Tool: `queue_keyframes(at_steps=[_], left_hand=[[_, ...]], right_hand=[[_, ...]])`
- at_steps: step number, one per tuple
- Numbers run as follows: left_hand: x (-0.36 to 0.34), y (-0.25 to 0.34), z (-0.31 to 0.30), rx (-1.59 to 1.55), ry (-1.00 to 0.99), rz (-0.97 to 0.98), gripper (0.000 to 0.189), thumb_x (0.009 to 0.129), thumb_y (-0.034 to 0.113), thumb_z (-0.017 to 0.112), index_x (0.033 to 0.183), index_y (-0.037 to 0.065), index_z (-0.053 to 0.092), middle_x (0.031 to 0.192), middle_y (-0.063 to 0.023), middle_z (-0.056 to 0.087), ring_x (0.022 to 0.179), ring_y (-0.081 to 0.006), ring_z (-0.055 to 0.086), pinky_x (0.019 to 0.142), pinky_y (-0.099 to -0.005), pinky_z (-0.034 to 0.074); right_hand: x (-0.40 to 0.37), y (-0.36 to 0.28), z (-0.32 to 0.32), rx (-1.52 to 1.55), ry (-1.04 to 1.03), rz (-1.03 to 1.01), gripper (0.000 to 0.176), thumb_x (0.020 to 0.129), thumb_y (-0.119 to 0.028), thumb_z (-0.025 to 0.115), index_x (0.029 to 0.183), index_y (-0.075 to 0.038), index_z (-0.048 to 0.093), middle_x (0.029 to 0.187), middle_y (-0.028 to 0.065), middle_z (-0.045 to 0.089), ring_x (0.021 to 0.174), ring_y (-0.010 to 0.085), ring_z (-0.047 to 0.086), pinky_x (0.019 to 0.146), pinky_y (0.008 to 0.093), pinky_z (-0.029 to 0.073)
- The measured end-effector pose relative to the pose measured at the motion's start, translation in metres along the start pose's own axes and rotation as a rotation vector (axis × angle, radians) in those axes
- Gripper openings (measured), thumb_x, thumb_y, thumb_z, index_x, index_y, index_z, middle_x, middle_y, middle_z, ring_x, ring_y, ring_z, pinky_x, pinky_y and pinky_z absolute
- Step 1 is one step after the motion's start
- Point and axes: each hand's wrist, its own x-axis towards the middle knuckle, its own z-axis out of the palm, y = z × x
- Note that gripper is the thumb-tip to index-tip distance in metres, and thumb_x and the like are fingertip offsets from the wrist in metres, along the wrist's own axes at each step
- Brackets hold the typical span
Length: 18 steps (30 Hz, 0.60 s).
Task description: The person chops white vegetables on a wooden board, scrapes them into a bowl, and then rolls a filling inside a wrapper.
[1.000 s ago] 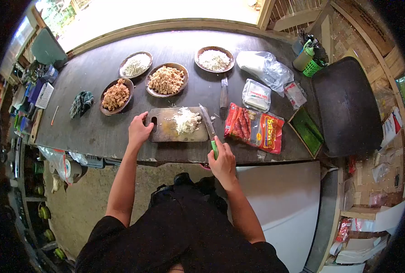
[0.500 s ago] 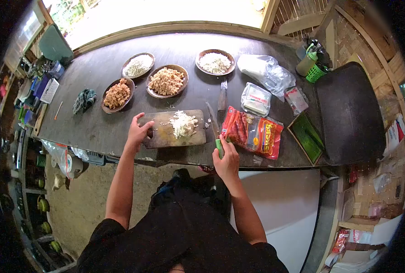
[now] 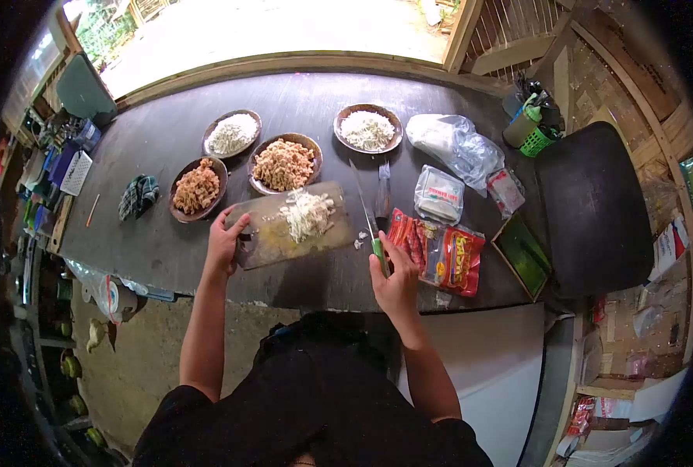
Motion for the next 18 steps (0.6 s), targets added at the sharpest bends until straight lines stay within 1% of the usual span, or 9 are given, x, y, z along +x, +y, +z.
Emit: queue_keyframes(at_steps=[4, 5, 8, 9, 10, 12, 13, 16, 18], left_hand=[[0.031, 0.041, 0.022, -0.012, 0.041, 0.074, 0.054, 0.093, 0.018, 0.079, 0.138, -0.001, 0.054, 0.117, -0.0125, 0.069, 0.096, -0.0173, 0.068, 0.077, -0.0316, 0.058], [0.051, 0.041, 0.025, 0.048, 0.052, 0.108, 0.056, 0.094, 0.019, 0.078, 0.139, -0.001, 0.052, 0.119, -0.0143, 0.068, 0.098, -0.0185, 0.068, 0.078, -0.0322, 0.057], [0.077, 0.068, 0.057, 0.090, 0.120, 0.194, 0.059, 0.092, 0.020, 0.079, 0.140, -0.002, 0.051, 0.120, -0.0157, 0.067, 0.101, -0.0204, 0.067, 0.081, -0.0327, 0.057], [0.098, 0.064, 0.063, -0.017, 0.107, 0.156, 0.060, 0.091, 0.020, 0.080, 0.139, -0.002, 0.051, 0.120, -0.0167, 0.066, 0.101, -0.0209, 0.066, 0.081, -0.0332, 0.057], [0.121, 0.057, 0.068, -0.017, 0.099, 0.158, 0.060, 0.091, 0.020, 0.080, 0.139, -0.002, 0.051, 0.120, -0.0167, 0.066, 0.101, -0.0209, 0.066, 0.081, -0.0332, 0.057], [0.160, 0.049, 0.082, 0.057, 0.147, 0.265, 0.061, 0.093, 0.020, 0.079, 0.141, -0.004, 0.049, 0.114, -0.0182, 0.068, 0.097, -0.0209, 0.069, 0.076, -0.0331, 0.058], [0.168, 0.053, 0.090, 0.055, 0.138, 0.268, 0.061, 0.093, 0.020, 0.079, 0.141, -0.004, 0.049, 0.114, -0.0182, 0.068, 0.097, -0.0209, 0.069, 0.076, -0.0331, 0.058], [0.191, 0.057, 0.115, 0.044, 0.166, 0.252, 0.060, 0.093, 0.016, 0.077, 0.140, -0.003, 0.045, 0.115, -0.0188, 0.065, 0.085, -0.0211, 0.070, 0.068, -0.0319, 0.059], [0.213, 0.052, 0.122, 0.093, 0.153, 0.266, 0.058, 0.093, 0.016, 0.077, 0.138, -0.002, 0.046, 0.118, -0.0203, 0.063, 0.090, -0.0215, 0.069, 0.070, -0.0330, 0.059]], right_hand=[[0.029, -0.009, 0.006, 0.045, 0.027, 0.042, 0.041, 0.097, -0.015, 0.064, 0.135, 0.001, 0.064, 0.116, 0.0214, 0.072, 0.104, 0.0355, 0.070, 0.093, 0.0429, 0.053], [0.039, -0.008, 0.007, -0.038, 0.071, -0.095, 0.041, 0.098, -0.015, 0.063, 0.136, -0.001, 0.063, 0.118, 0.0224, 0.071, 0.107, 0.0363, 0.070, 0.095, 0.0426, 0.053], [0.064, -0.010, 0.017, -0.057, 0.020, -0.055, 0.042, 0.097, -0.014, 0.063, 0.138, -0.002, 0.062, 0.116, 0.0223, 0.071, 0.104, 0.0380, 0.069, 0.093, 0.0447, 0.053], [0.073, -0.009, 0.025, -0.028, 0.037, -0.071, 0.042, 0.097, -0.012, 0.064, 0.138, -0.005, 0.062, 0.110, 0.0213, 0.071, 0.099, 0.0383, 0.069, 0.089, 0.0454, 0.053], [0.081, -0.008, 0.033, -0.031, 0.044, -0.070, 0.042, 0.097, -0.012, 0.064, 0.138, -0.005, 0.062, 0.110, 0.0213, 0.071, 0.099, 0.0383, 0.069, 0.089, 0.0454, 0.053], [0.100, -0.005, 0.052, -0.069, 0.049, -0.163, 0.042, 0.096, -0.011, 0.064, 0.138, -0.006, 0.063, 0.104, 0.0196, 0.070, 0.094, 0.0375, 0.069, 0.083, 0.0457, 0.053], [0.110, -0.003, 0.065, -0.070, 0.081, -0.228, 0.042, 0.095, -0.010, 0.065, 0.137, -0.010, 0.064, 0.097, 0.0172, 0.068, 0.088, 0.0360, 0.069, 0.076, 0.0449, 0.054], [0.133, -0.006, 0.089, -0.099, 0.011, -0.223, 0.042, 0.095, -0.011, 0.065, 0.137, -0.013, 0.065, 0.090, 0.0152, 0.065, 0.080, 0.0355, 0.068, 0.071, 0.0461, 0.054], [0.149, -0.008, 0.103, -0.119, -0.004, -0.214, 0.042, 0.095, -0.011, 0.065, 0.136, -0.014, 0.065, 0.088, 0.0144, 0.064, 0.078, 0.0350, 0.067, 0.069, 0.0461, 0.054]])
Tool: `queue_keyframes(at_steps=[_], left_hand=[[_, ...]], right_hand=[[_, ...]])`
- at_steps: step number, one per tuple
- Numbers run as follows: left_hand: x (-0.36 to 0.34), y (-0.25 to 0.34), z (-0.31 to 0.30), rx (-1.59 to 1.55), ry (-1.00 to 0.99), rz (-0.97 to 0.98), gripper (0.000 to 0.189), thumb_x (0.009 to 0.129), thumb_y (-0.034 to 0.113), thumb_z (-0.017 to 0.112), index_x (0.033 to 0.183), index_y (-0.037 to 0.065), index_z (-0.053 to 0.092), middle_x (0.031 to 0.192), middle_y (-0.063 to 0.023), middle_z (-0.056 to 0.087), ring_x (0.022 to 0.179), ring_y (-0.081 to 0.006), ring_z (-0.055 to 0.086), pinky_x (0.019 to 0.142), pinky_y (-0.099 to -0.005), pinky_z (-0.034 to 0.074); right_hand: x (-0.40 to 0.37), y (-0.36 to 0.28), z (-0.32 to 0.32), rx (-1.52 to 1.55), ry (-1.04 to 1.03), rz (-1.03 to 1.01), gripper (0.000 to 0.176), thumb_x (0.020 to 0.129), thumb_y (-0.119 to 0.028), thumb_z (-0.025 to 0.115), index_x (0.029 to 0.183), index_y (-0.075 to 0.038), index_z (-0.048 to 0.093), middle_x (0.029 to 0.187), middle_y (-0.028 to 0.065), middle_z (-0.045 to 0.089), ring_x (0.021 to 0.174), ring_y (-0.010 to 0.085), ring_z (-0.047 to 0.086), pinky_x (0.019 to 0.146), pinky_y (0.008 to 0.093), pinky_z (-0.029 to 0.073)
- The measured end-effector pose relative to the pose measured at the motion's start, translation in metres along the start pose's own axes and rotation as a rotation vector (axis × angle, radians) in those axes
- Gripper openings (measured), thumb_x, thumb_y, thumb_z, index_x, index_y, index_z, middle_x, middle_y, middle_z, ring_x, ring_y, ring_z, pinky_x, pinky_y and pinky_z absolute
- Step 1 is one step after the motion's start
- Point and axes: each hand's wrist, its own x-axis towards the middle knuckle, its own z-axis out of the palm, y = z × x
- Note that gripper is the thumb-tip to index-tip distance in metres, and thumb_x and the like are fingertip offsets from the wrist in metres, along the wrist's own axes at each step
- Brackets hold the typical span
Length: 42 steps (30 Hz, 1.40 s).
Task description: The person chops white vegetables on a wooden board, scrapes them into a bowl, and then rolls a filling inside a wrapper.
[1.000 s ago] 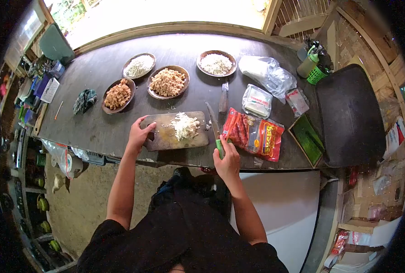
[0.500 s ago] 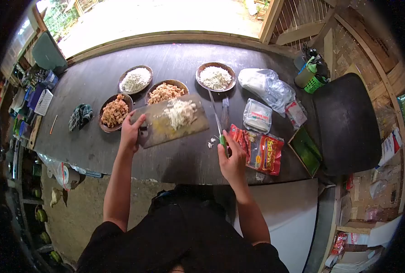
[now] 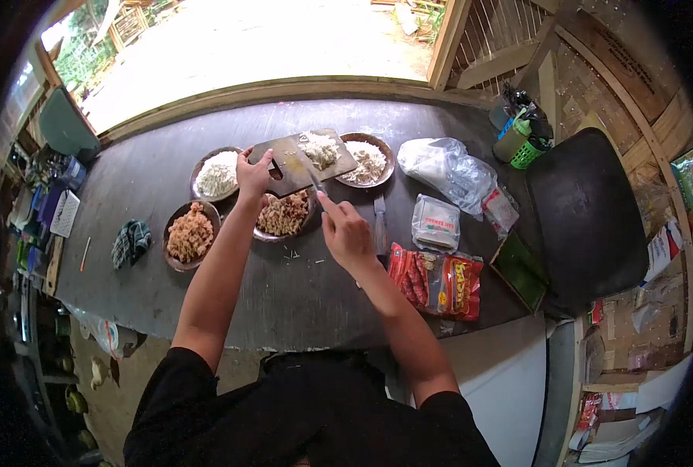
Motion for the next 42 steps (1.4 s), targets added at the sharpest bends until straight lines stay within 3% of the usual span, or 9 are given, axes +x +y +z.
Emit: queue_keyframes(at_steps=[6, 9, 18, 20, 24, 29, 32, 36, 42], left_hand=[[0.017, 0.000, 0.023, 0.062, 0.040, 0.076, 0.056, 0.093, 0.015, 0.077, 0.138, -0.001, 0.046, 0.120, -0.0192, 0.062, 0.086, -0.0205, 0.069, 0.066, -0.0330, 0.060], [0.022, -0.006, 0.028, -0.103, 0.005, 0.036, 0.048, 0.091, 0.013, 0.079, 0.128, 0.000, 0.052, 0.110, -0.0174, 0.068, 0.089, -0.0204, 0.070, 0.070, -0.0328, 0.061], [0.020, 0.008, 0.034, -0.111, -0.012, 0.054, 0.044, 0.094, 0.011, 0.075, 0.129, 0.000, 0.050, 0.108, -0.0154, 0.067, 0.086, -0.0186, 0.069, 0.067, -0.0317, 0.061], [0.019, 0.013, 0.034, -0.105, -0.023, 0.036, 0.044, 0.095, 0.011, 0.075, 0.129, 0.000, 0.050, 0.108, -0.0153, 0.067, 0.086, -0.0184, 0.069, 0.067, -0.0317, 0.061], [0.026, 0.005, 0.034, -0.105, -0.033, 0.056, 0.044, 0.095, 0.013, 0.075, 0.130, 0.000, 0.050, 0.108, -0.0153, 0.067, 0.087, -0.0180, 0.069, 0.068, -0.0315, 0.061], [0.029, 0.002, 0.032, -0.112, -0.043, 0.051, 0.044, 0.095, 0.013, 0.075, 0.130, 0.000, 0.051, 0.108, -0.0150, 0.067, 0.087, -0.0175, 0.069, 0.069, -0.0311, 0.061], [0.027, 0.006, 0.030, -0.090, -0.031, 0.055, 0.044, 0.095, 0.013, 0.075, 0.129, 0.000, 0.051, 0.108, -0.0147, 0.067, 0.088, -0.0173, 0.069, 0.069, -0.0310, 0.061], [0.033, 0.004, 0.023, -0.115, -0.034, 0.060, 0.044, 0.095, 0.013, 0.075, 0.129, 0.000, 0.051, 0.109, -0.0146, 0.067, 0.089, -0.0172, 0.068, 0.068, -0.0309, 0.062], [0.036, 0.004, 0.014, -0.087, -0.016, 0.072, 0.044, 0.095, 0.013, 0.075, 0.129, -0.001, 0.050, 0.110, -0.0146, 0.066, 0.089, -0.0181, 0.069, 0.067, -0.0323, 0.063]], right_hand=[[0.032, 0.016, 0.034, -0.090, -0.009, 0.048, 0.040, 0.095, -0.013, 0.065, 0.135, -0.015, 0.067, 0.084, 0.0136, 0.061, 0.071, 0.0346, 0.067, 0.066, 0.0456, 0.056], [0.037, 0.024, 0.042, -0.061, -0.021, 0.126, 0.042, 0.094, -0.009, 0.066, 0.136, -0.013, 0.066, 0.083, 0.0156, 0.061, 0.075, 0.0353, 0.065, 0.069, 0.0465, 0.053], [0.042, 0.063, 0.058, -0.147, 0.087, 0.194, 0.040, 0.095, -0.011, 0.065, 0.135, -0.013, 0.067, 0.085, 0.0153, 0.063, 0.079, 0.0344, 0.068, 0.073, 0.0457, 0.056], [0.043, 0.071, 0.057, -0.042, 0.106, 0.239, 0.041, 0.093, -0.008, 0.064, 0.134, -0.008, 0.066, 0.090, 0.0227, 0.066, 0.085, 0.0421, 0.065, 0.078, 0.0505, 0.051], [0.045, 0.082, 0.055, -0.017, 0.099, 0.271, 0.040, 0.093, -0.007, 0.063, 0.133, -0.006, 0.066, 0.099, 0.0245, 0.070, 0.093, 0.0424, 0.067, 0.083, 0.0490, 0.053], [0.043, 0.083, 0.048, 0.039, 0.118, 0.299, 0.039, 0.094, -0.008, 0.062, 0.133, -0.003, 0.066, 0.120, 0.0222, 0.071, 0.110, 0.0397, 0.068, 0.094, 0.0441, 0.053], [0.039, 0.093, 0.053, 0.030, 0.170, 0.240, 0.041, 0.094, -0.010, 0.062, 0.135, -0.006, 0.065, 0.106, 0.0235, 0.072, 0.099, 0.0413, 0.068, 0.087, 0.0474, 0.054], [0.038, 0.100, 0.051, 0.050, 0.176, 0.277, 0.041, 0.095, -0.013, 0.061, 0.134, -0.005, 0.066, 0.106, 0.0227, 0.072, 0.098, 0.0401, 0.069, 0.088, 0.0476, 0.053], [0.037, 0.107, 0.046, 0.123, 0.054, 0.606, 0.040, 0.093, -0.019, 0.063, 0.133, -0.014, 0.070, 0.092, 0.0188, 0.074, 0.084, 0.0364, 0.072, 0.079, 0.0444, 0.055]])
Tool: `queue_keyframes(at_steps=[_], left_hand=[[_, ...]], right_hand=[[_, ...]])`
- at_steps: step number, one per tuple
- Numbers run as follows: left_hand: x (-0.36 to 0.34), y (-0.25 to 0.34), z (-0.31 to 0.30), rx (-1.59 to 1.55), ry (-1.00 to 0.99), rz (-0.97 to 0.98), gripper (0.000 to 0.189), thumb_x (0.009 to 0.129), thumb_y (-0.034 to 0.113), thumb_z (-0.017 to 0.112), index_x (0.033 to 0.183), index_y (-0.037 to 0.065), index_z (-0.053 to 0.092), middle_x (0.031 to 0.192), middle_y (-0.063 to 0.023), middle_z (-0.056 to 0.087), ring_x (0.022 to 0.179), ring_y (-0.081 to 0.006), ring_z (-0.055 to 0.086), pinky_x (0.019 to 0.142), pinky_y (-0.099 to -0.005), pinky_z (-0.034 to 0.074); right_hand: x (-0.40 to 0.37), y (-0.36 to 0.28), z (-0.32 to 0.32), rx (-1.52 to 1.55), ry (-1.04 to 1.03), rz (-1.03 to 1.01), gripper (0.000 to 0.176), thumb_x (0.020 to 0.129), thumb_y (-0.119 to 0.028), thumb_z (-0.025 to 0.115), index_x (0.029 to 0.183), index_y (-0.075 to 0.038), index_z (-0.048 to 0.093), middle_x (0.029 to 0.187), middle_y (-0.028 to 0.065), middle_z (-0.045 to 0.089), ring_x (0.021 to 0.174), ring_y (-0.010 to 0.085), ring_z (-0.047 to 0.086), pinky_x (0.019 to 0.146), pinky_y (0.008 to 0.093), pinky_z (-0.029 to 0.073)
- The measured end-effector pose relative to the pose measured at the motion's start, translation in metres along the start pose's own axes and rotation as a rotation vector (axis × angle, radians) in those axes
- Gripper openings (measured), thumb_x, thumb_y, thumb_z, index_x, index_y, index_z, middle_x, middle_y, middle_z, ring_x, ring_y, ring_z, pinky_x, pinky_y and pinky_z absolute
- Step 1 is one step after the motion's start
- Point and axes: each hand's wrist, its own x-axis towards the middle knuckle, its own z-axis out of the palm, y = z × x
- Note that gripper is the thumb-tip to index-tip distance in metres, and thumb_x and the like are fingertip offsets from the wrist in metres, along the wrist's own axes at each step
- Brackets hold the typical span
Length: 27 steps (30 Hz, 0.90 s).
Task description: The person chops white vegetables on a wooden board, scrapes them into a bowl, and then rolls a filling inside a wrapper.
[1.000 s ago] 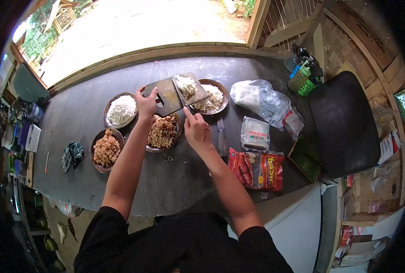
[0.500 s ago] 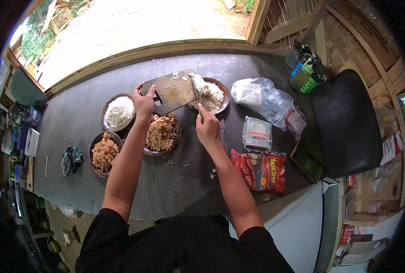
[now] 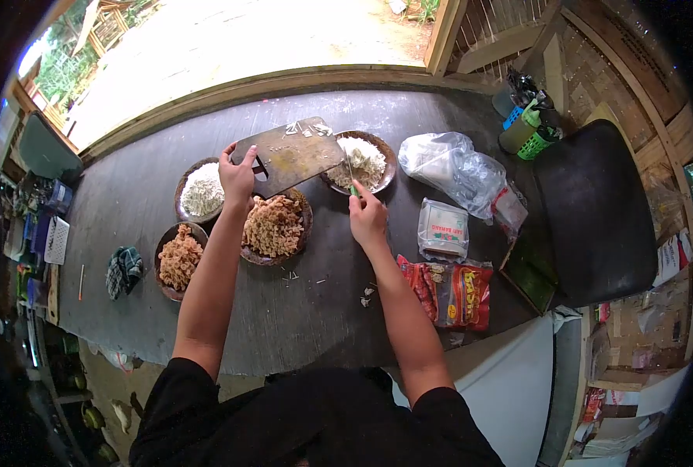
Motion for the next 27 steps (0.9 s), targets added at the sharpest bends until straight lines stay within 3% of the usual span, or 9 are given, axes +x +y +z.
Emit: queue_keyframes(at_steps=[6, 9, 11, 16, 18, 22, 24, 27], left_hand=[[0.003, -0.001, -0.003, 0.039, 0.018, 0.011, 0.045, 0.095, 0.013, 0.075, 0.130, 0.000, 0.050, 0.113, -0.0153, 0.065, 0.091, -0.0187, 0.068, 0.068, -0.0324, 0.063], [0.002, -0.001, -0.004, 0.037, 0.021, -0.004, 0.046, 0.095, 0.013, 0.075, 0.130, 0.000, 0.049, 0.113, -0.0159, 0.065, 0.091, -0.0188, 0.068, 0.068, -0.0322, 0.063], [0.001, -0.003, -0.003, 0.003, 0.019, -0.013, 0.046, 0.095, 0.013, 0.075, 0.131, 0.000, 0.049, 0.113, -0.0162, 0.065, 0.091, -0.0190, 0.068, 0.067, -0.0322, 0.063], [0.001, -0.003, -0.002, -0.020, 0.015, 0.001, 0.046, 0.095, 0.013, 0.074, 0.131, 0.000, 0.048, 0.114, -0.0166, 0.064, 0.091, -0.0190, 0.068, 0.067, -0.0322, 0.063], [-0.001, -0.001, -0.001, -0.011, 0.008, -0.024, 0.049, 0.097, 0.014, 0.074, 0.136, -0.001, 0.047, 0.112, -0.0135, 0.066, 0.094, -0.0178, 0.066, 0.077, -0.0303, 0.057], [-0.003, 0.002, 0.000, -0.030, 0.013, -0.042, 0.051, 0.096, 0.015, 0.075, 0.136, -0.001, 0.048, 0.115, -0.0147, 0.065, 0.095, -0.0175, 0.066, 0.077, -0.0305, 0.057], [-0.003, 0.003, 0.002, 0.024, 0.033, 0.026, 0.046, 0.095, 0.013, 0.074, 0.131, 0.000, 0.048, 0.113, -0.0157, 0.065, 0.090, -0.0186, 0.068, 0.066, -0.0318, 0.063], [-0.003, 0.006, 0.003, 0.042, 0.039, 0.009, 0.046, 0.096, 0.013, 0.074, 0.131, 0.000, 0.048, 0.112, -0.0150, 0.066, 0.090, -0.0180, 0.068, 0.066, -0.0316, 0.063]], right_hand=[[-0.007, -0.014, -0.014, 0.017, -0.008, -0.022, 0.040, 0.093, -0.020, 0.064, 0.132, -0.016, 0.071, 0.087, 0.0175, 0.074, 0.078, 0.0337, 0.072, 0.074, 0.0417, 0.055], [-0.010, -0.023, -0.028, -0.006, -0.042, -0.053, 0.038, 0.093, -0.018, 0.064, 0.130, -0.013, 0.071, 0.092, 0.0193, 0.074, 0.083, 0.0352, 0.073, 0.078, 0.0426, 0.056], [-0.007, -0.017, -0.033, -0.107, 0.029, -0.227, 0.036, 0.093, -0.016, 0.064, 0.128, -0.009, 0.071, 0.099, 0.0217, 0.074, 0.090, 0.0377, 0.073, 0.082, 0.0445, 0.056], [0.009, 0.005, -0.034, -0.157, 0.017, -0.267, 0.034, 0.093, -0.014, 0.064, 0.126, -0.007, 0.071, 0.104, 0.0241, 0.073, 0.096, 0.0405, 0.071, 0.086, 0.0464, 0.056], [0.015, 0.011, -0.032, -0.164, 0.038, -0.310, 0.035, 0.092, -0.013, 0.064, 0.125, -0.007, 0.071, 0.104, 0.0244, 0.073, 0.097, 0.0410, 0.071, 0.087, 0.0464, 0.056], [0.025, 0.013, -0.032, -0.184, 0.028, -0.281, 0.035, 0.092, -0.013, 0.063, 0.125, -0.006, 0.071, 0.107, 0.0252, 0.073, 0.100, 0.0417, 0.071, 0.088, 0.0463, 0.056], [0.027, 0.011, -0.033, -0.185, 0.024, -0.270, 0.035, 0.092, -0.013, 0.063, 0.125, -0.006, 0.071, 0.108, 0.0252, 0.072, 0.100, 0.0416, 0.071, 0.088, 0.0463, 0.056], [0.029, 0.005, -0.034, -0.186, 0.013, -0.221, 0.034, 0.092, -0.013, 0.063, 0.125, -0.006, 0.072, 0.107, 0.0251, 0.072, 0.101, 0.0410, 0.071, 0.088, 0.0469, 0.057]])
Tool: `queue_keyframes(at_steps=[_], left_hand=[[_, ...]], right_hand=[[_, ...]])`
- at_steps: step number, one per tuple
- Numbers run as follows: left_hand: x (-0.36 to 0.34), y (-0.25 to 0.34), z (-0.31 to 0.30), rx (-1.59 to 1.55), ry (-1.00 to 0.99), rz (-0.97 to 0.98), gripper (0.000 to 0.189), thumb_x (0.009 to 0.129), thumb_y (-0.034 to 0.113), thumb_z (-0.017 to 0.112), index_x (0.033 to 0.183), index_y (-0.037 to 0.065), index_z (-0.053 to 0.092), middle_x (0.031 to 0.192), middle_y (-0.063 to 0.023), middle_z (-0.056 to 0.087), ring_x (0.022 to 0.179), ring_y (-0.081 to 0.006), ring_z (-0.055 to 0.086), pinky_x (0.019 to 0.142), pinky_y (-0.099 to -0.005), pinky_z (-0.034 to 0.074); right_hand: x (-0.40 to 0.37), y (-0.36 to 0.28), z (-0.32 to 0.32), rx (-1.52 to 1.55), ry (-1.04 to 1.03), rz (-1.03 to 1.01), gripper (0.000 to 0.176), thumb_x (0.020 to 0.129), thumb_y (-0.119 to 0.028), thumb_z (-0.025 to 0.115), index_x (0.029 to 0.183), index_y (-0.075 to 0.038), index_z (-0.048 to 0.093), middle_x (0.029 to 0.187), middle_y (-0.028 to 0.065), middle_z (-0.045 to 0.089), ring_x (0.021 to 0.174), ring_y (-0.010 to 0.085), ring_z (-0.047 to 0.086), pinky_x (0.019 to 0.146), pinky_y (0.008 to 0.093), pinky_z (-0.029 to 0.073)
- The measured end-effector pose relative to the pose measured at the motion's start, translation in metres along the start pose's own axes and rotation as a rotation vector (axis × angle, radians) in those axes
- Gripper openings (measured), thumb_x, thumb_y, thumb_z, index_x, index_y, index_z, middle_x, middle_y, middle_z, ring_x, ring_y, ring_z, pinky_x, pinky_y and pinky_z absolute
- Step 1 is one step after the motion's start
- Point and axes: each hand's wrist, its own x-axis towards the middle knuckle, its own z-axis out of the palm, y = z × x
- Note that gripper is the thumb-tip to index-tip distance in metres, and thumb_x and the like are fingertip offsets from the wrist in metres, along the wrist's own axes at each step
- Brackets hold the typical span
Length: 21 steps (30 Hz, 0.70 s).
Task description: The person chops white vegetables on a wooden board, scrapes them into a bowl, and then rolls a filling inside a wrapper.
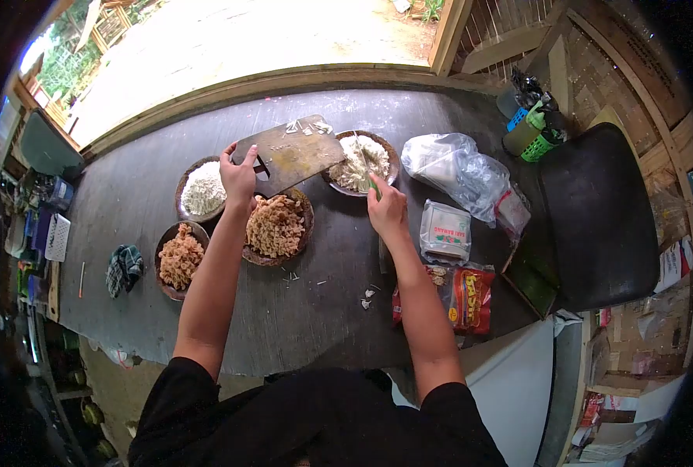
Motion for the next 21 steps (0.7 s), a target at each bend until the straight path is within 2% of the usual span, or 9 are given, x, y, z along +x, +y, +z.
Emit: queue_keyframes(at_steps=[3, 5, 6, 8, 11, 21], left_hand=[[0.001, -0.001, -0.001, -0.026, -0.009, -0.007, 0.045, 0.096, 0.012, 0.074, 0.131, 0.000, 0.048, 0.111, -0.0146, 0.066, 0.089, -0.0176, 0.068, 0.067, -0.0315, 0.063], [0.001, -0.001, -0.001, -0.024, -0.005, -0.004, 0.045, 0.096, 0.012, 0.074, 0.131, 0.000, 0.048, 0.111, -0.0147, 0.066, 0.089, -0.0174, 0.068, 0.067, -0.0316, 0.063], [0.002, -0.001, -0.001, -0.023, -0.003, -0.002, 0.045, 0.096, 0.012, 0.074, 0.131, 0.000, 0.048, 0.112, -0.0147, 0.066, 0.089, -0.0173, 0.068, 0.068, -0.0316, 0.062], [0.003, 0.000, -0.002, -0.042, -0.003, -0.012, 0.045, 0.096, 0.012, 0.074, 0.131, 0.000, 0.048, 0.112, -0.0147, 0.066, 0.089, -0.0174, 0.068, 0.068, -0.0319, 0.062], [0.003, -0.002, 0.001, -0.062, -0.005, -0.023, 0.045, 0.095, 0.011, 0.074, 0.131, 0.000, 0.049, 0.111, -0.0144, 0.066, 0.089, -0.0175, 0.068, 0.068, -0.0322, 0.062], [0.007, -0.010, 0.002, -0.069, -0.042, 0.012, 0.043, 0.096, 0.011, 0.073, 0.130, -0.001, 0.049, 0.112, -0.0148, 0.067, 0.092, -0.0176, 0.068, 0.073, -0.0308, 0.061]], right_hand=[[0.000, -0.005, -0.004, -0.006, -0.013, 0.040, 0.034, 0.092, -0.014, 0.063, 0.124, -0.007, 0.072, 0.105, 0.0252, 0.073, 0.095, 0.0399, 0.072, 0.085, 0.0455, 0.057], [0.000, -0.013, -0.012, 0.010, -0.076, 0.134, 0.034, 0.092, -0.016, 0.064, 0.124, -0.008, 0.073, 0.097, 0.0243, 0.073, 0.085, 0.0387, 0.072, 0.080, 0.0443, 0.056], [0.000, -0.011, -0.012, 0.011, -0.078, 0.132, 0.034, 0.092, -0.016, 0.064, 0.124, -0.008, 0.073, 0.097, 0.0243, 0.073, 0.085, 0.0387, 0.072, 0.080, 0.0443, 0.056], [-0.003, -0.006, -0.012, 0.050, 0.030, 0.036, 0.034, 0.092, -0.017, 0.064, 0.123, -0.010, 0.074, 0.087, 0.0225, 0.072, 0.077, 0.0372, 0.071, 0.075, 0.0436, 0.055], [-0.004, 0.000, -0.015, 0.020, 0.016, 0.054, 0.033, 0.092, -0.018, 0.065, 0.123, -0.011, 0.074, 0.082, 0.0216, 0.071, 0.076, 0.0364, 0.071, 0.073, 0.0441, 0.055], [-0.014, 0.012, -0.017, 0.083, 0.054, 0.135, 0.034, 0.092, -0.019, 0.065, 0.124, -0.013, 0.075, 0.084, 0.0215, 0.072, 0.074, 0.0345, 0.071, 0.073, 0.0437, 0.055]])
